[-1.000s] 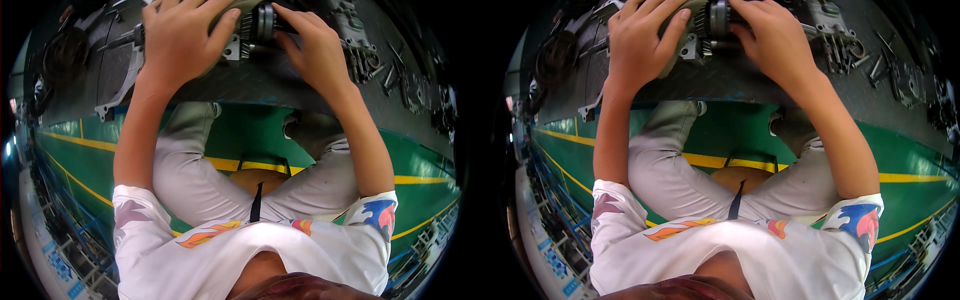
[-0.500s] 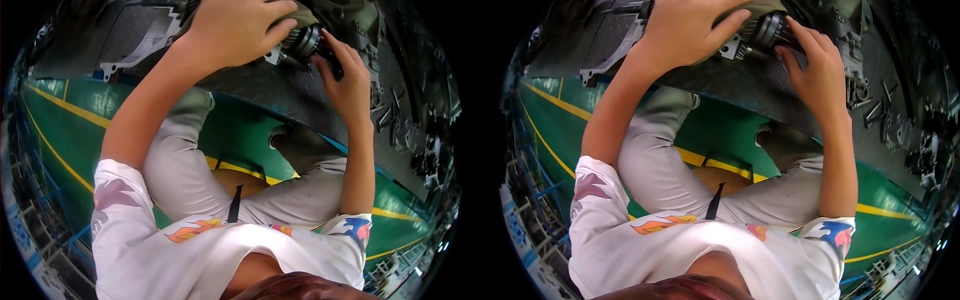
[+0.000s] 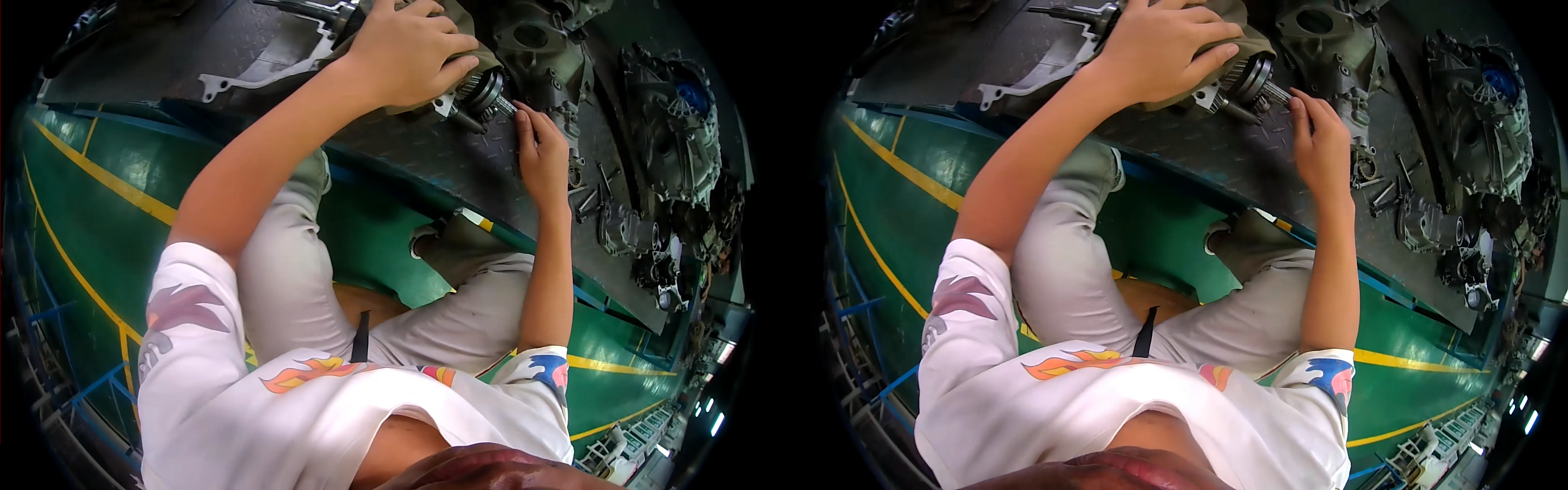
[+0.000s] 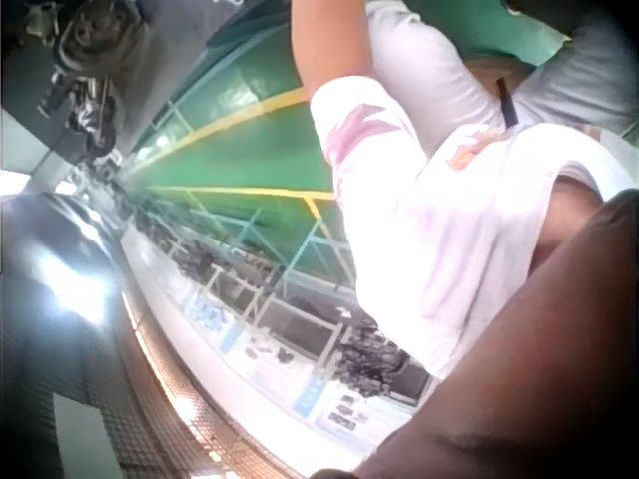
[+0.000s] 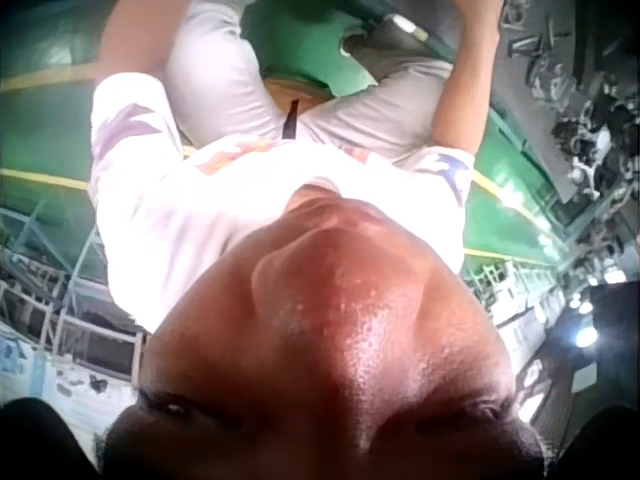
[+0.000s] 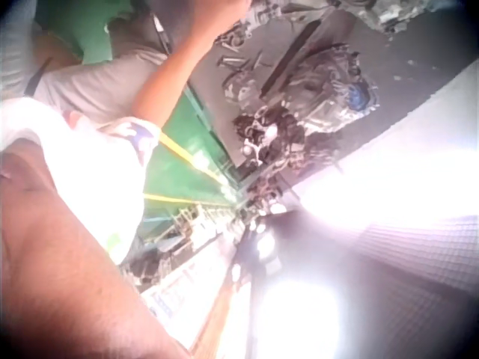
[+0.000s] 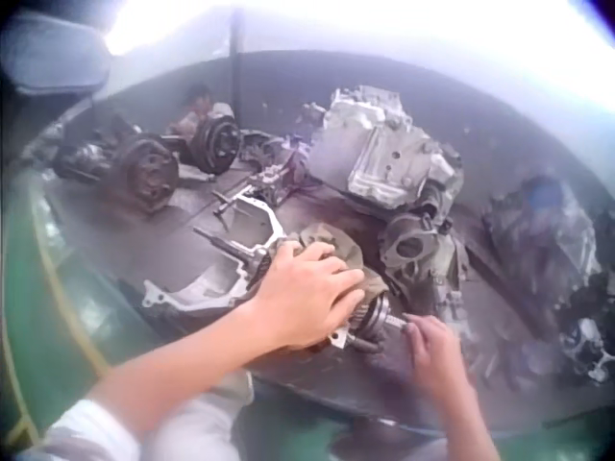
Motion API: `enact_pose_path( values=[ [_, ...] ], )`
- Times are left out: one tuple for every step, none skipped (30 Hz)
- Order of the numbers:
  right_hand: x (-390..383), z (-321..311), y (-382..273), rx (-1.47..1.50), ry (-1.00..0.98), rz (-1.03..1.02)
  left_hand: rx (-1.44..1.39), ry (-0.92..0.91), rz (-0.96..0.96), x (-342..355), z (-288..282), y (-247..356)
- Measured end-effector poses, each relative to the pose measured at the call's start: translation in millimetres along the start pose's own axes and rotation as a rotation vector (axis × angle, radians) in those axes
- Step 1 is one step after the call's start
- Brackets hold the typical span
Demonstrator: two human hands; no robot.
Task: The person wipes a gear shaft assembly with a cloth, picks up and turns a metal housing part, and then fits and rotates gear components on the shaft assembly by hand.
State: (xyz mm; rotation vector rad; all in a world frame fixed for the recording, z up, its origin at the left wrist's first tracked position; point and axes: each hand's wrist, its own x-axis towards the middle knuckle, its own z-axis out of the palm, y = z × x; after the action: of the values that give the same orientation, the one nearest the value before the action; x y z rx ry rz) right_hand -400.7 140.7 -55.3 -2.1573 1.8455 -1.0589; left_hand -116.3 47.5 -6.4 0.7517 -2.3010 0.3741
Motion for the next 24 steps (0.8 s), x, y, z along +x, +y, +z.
enact_pose_path(
  values=[
    [-0.6,-0.9,8.9,0.019,0.007,0.007,-0.008,-0.04,-0.054,2.4,-1.9,-0.2],
    [-1.6,-0.1,16.8,0.038,0.015,0.015,-0.016,-0.079,-0.108,3.6,0.5,-1.3],
    [-2.7,3.1,21.1,0.02,0.024,0.006,0.146,0.026,-0.094,-3.2,28.8,-12.3],
    [-3.1,6.2,21.8,0.029,0.033,-0.005,0.162,0.03,-0.09,-4.8,36.3,-16.5],
    [-2.0,9.0,19.2,0.03,0.047,-0.014,0.17,0.06,-0.098,-6.1,35.7,-19.7],
    [-1.3,10.3,17.9,0.029,0.063,-0.019,0.176,0.092,-0.102,-5.3,31.6,-21.7],
    [-0.9,10.7,18.6,0.038,0.072,-0.03,0.191,0.096,-0.097,-4.7,27.9,-23.8],
    [-0.3,9.9,19.7,-0.002,0.065,-0.05,0.198,0.044,-0.181,-4.0,24.8,-26.0],
    [-0.7,9.5,20.4,-0.042,0.057,-0.064,0.201,-0.01,-0.264,-3.0,22.1,-27.6],
    [0.0,9.2,21.9,-0.035,0.066,-0.065,0.21,-0.01,-0.256,-2.2,18.7,-31.9],
    [1.1,9.0,24.2,-0.053,0.045,-0.075,0.214,-0.027,-0.369,-2.7,14.4,-38.3],
    [-2.6,10.0,26.5,-0.071,0.021,-0.078,0.214,-0.051,-0.481,-6.8,10.8,-41.5],
    [-7.4,7.0,29.3,-0.071,0.032,-0.065,0.157,-0.071,-0.594,-5.1,3.0,-42.8],
    [-12.7,5.8,32.5,-0.114,0.029,-0.089,0.101,-0.094,-0.706,-4.6,-5.5,-45.7],
    [-10.6,6.6,31.4,-0.152,0.029,-0.128,0.109,-0.089,-0.695,-12.1,-10.8,-53.9],
    [-8.5,8.2,28.9,-0.145,0.041,-0.13,0.116,-0.054,-0.688,-23.7,-11.3,-64.3],
    [-9.5,10.4,25.6,-0.131,0.037,-0.131,0.123,-0.022,-0.682,-29.3,-10.7,-70.1],
    [-11.9,11.7,23.7,-0.118,0.035,-0.122,0.128,-0.027,-0.668,-26.4,-9.5,-68.4],
    [-11.6,12.2,22.9,-0.081,0.033,-0.075,0.11,-0.034,-0.679,-24.8,-7.7,-65.9],
    [-10.0,13.2,22.4,-0.07,0.041,-0.067,0.095,-0.043,-0.692,-23.5,-6.1,-64.2],
    [-7.5,13.0,16.6,-0.093,0.025,-0.056,0.118,0.005,-0.645,-25.4,-5.4,-63.7],
    [-5.1,11.0,11.2,-0.121,0.008,-0.04,0.124,-0.005,-0.639,-25.1,-4.3,-64.2],
    [-1.7,9.8,5.7,-0.109,0.008,-0.033,0.071,0.014,-0.608,-25.9,-4.3,-65.6],
    [1.7,7.6,-3.6,-0.096,-0.027,-0.014,0.018,0.032,-0.578,-26.9,-5.0,-65.9]
  ],
)
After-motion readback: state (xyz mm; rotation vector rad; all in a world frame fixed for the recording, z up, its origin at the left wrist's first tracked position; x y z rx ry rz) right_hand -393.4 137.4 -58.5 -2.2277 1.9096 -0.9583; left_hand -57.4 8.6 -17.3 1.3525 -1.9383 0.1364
